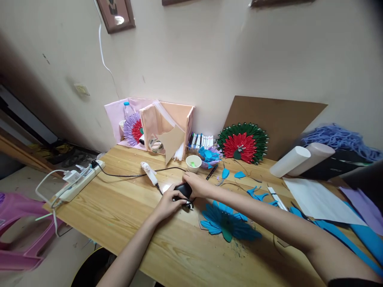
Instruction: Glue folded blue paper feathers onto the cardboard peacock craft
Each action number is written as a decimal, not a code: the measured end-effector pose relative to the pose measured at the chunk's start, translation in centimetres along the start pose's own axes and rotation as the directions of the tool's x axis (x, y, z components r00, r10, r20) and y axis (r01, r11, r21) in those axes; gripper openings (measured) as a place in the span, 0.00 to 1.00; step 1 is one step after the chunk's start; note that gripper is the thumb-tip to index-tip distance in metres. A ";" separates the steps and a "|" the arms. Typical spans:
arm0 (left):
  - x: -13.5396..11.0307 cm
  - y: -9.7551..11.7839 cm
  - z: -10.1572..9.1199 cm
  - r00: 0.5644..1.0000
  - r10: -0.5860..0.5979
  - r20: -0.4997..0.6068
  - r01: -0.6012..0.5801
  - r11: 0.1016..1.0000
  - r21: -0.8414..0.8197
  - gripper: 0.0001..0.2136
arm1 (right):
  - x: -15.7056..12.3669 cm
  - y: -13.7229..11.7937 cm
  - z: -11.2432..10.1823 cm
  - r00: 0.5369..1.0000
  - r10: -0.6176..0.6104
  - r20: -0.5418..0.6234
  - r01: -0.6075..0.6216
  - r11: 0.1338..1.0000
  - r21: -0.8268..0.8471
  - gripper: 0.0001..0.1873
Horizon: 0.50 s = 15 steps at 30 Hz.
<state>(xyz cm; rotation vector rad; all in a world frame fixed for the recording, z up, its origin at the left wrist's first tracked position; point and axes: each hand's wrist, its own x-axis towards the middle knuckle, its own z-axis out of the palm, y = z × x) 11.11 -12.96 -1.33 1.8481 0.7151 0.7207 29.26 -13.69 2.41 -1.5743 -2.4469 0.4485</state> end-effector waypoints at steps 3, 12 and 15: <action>0.0 0.2 0.1 1.000 -0.007 -0.003 0.007 1.000 -0.002 0.02 | 0.2 -0.3 -0.2 1.000 -0.016 -0.006 0.016 0.999 -0.045 0.29; -0.1 0.5 0.1 0.996 -0.077 -0.045 0.076 0.997 -0.035 0.01 | 0.4 -0.7 -0.5 0.996 -0.085 0.022 0.088 0.980 -0.179 0.24; -0.1 0.6 0.1 0.996 -0.085 -0.036 0.084 0.996 -0.037 0.02 | 0.8 -0.5 -0.7 0.991 -0.110 0.078 0.124 0.972 -0.200 0.26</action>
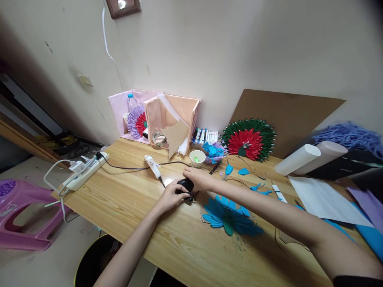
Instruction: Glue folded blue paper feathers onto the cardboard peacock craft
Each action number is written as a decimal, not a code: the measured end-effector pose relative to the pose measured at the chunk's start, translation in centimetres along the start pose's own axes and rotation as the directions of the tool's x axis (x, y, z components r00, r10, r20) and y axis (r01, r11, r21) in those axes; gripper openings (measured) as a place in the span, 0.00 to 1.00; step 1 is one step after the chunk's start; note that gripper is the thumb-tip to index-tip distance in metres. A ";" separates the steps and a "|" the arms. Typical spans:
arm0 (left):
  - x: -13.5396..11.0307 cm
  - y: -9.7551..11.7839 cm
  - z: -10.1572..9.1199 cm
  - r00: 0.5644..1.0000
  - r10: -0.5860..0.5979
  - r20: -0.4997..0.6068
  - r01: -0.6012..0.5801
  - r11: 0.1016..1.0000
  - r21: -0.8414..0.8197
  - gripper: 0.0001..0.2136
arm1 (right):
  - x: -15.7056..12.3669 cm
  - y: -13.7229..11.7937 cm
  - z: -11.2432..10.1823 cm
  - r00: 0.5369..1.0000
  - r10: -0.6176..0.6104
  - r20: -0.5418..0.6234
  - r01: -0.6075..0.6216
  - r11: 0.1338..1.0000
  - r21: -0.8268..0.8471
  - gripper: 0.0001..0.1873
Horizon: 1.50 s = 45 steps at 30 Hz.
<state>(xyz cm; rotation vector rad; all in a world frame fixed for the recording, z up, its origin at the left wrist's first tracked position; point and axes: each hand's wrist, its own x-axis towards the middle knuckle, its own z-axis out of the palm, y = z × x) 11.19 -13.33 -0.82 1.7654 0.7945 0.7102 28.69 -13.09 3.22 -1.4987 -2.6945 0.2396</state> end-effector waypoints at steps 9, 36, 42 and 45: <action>-0.9 0.8 -0.6 0.998 -0.063 -0.001 0.062 0.985 -0.161 0.04 | -0.3 0.5 -0.8 0.992 -0.069 0.105 0.078 0.994 -0.082 0.20; 3.8 0.4 0.7 0.895 -0.223 -0.386 0.261 0.964 0.047 0.07 | -4.1 2.7 1.1 0.980 -0.012 -0.198 0.031 0.995 0.094 0.13; 4.4 0.7 0.8 0.912 -0.208 -0.354 0.290 0.936 0.198 0.07 | -4.1 3.1 1.4 0.975 -0.020 -0.219 0.050 0.990 0.131 0.12; 4.6 1.0 0.9 0.923 -0.195 -0.331 0.291 0.917 0.273 0.07 | -4.2 3.3 1.5 0.975 -0.025 -0.223 0.057 0.989 0.134 0.12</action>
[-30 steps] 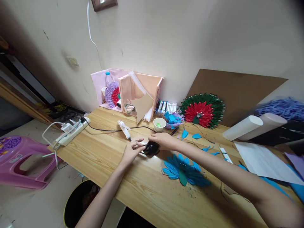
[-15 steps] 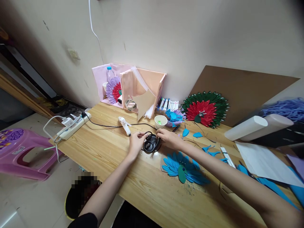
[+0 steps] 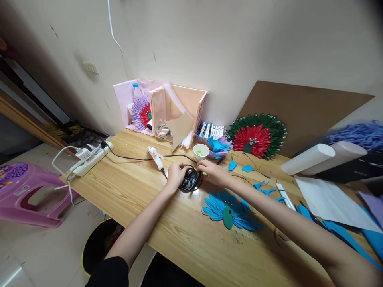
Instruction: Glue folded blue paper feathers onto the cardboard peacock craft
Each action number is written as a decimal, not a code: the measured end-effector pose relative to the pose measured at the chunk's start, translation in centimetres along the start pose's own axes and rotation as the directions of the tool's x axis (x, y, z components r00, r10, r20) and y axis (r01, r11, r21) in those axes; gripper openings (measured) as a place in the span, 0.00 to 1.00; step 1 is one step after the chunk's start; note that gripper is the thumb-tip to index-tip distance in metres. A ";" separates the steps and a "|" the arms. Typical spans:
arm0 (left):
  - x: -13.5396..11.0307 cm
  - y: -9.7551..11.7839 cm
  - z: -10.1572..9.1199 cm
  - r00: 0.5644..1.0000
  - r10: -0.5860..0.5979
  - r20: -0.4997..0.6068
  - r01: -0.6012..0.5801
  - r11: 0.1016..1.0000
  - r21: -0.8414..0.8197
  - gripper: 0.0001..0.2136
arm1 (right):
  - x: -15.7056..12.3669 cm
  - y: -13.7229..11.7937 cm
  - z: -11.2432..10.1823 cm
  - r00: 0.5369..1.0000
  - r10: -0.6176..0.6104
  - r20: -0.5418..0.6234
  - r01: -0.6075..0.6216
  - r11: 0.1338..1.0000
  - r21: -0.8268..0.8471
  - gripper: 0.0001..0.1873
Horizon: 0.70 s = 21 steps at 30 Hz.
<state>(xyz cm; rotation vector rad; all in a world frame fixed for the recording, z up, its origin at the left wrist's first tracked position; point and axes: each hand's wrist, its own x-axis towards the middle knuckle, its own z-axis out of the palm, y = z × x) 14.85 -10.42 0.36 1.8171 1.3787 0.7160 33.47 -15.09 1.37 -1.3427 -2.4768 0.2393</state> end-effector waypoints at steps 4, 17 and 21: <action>0.0 0.4 0.1 0.998 0.041 0.036 -0.044 0.995 0.091 0.09 | -0.1 0.2 0.3 1.000 -0.006 -0.007 0.006 1.000 -0.001 0.12; 0.4 0.4 0.0 0.998 0.014 0.060 -0.020 0.995 0.099 0.08 | -0.1 0.6 0.7 0.999 -0.031 0.012 0.032 0.997 -0.064 0.11; -0.8 0.4 -0.2 0.997 -0.003 0.082 -0.002 0.998 0.063 0.11 | 0.0 0.5 0.6 0.998 -0.054 0.016 0.055 0.997 -0.062 0.10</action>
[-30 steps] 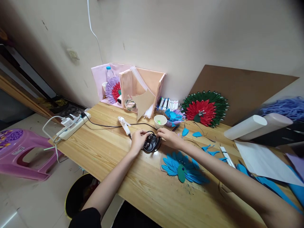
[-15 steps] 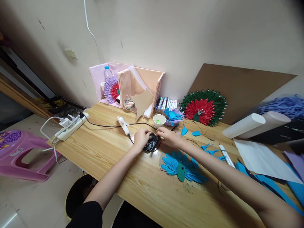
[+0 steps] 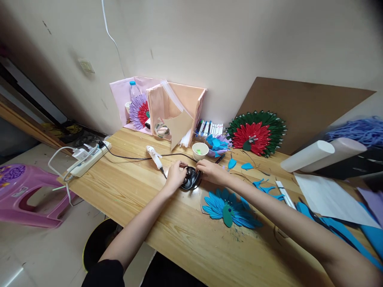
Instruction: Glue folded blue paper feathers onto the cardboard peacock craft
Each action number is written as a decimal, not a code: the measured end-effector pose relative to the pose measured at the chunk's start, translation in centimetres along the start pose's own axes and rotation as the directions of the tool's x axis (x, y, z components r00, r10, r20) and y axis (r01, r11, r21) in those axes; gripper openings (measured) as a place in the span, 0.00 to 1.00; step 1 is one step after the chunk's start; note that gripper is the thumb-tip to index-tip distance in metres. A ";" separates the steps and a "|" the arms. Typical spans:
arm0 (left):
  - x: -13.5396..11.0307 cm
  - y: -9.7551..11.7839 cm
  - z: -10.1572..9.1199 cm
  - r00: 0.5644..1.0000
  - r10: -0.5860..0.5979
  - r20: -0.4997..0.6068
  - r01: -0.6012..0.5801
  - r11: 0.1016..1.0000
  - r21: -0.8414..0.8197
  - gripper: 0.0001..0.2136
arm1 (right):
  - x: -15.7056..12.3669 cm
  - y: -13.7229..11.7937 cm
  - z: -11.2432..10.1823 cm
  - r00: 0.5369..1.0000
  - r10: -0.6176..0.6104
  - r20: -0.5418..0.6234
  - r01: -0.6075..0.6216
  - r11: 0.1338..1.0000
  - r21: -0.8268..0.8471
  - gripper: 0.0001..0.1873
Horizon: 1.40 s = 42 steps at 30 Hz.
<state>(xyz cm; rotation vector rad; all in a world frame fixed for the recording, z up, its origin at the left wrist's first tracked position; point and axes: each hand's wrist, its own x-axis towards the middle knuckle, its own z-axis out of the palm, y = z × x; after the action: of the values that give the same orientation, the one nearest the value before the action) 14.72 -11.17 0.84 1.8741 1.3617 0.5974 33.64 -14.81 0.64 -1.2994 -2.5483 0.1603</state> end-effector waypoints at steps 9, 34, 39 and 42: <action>-1.7 0.1 -0.5 0.961 0.103 0.256 -0.136 0.984 0.114 0.12 | 0.2 0.2 0.1 1.000 -0.023 -0.003 0.023 0.999 0.039 0.09; -1.4 0.6 -2.7 0.911 0.318 0.263 -0.393 0.863 0.317 0.07 | 0.0 -0.2 0.0 0.998 -0.054 0.010 0.054 0.997 -0.059 0.02; -1.0 0.2 -0.9 0.941 0.280 0.190 -0.324 0.907 0.270 0.06 | 0.0 -0.2 0.0 0.997 -0.074 0.004 0.074 0.994 -0.074 0.01; -1.3 0.4 -0.3 0.954 0.245 0.174 -0.284 0.924 0.257 0.07 | 0.0 -0.2 0.0 0.997 -0.081 0.001 0.081 0.994 -0.074 0.01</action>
<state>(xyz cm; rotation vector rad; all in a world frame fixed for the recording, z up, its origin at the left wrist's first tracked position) 14.29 -12.37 1.42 2.3082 1.1562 0.4102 33.52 -14.94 0.72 -1.2181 -2.6234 0.0483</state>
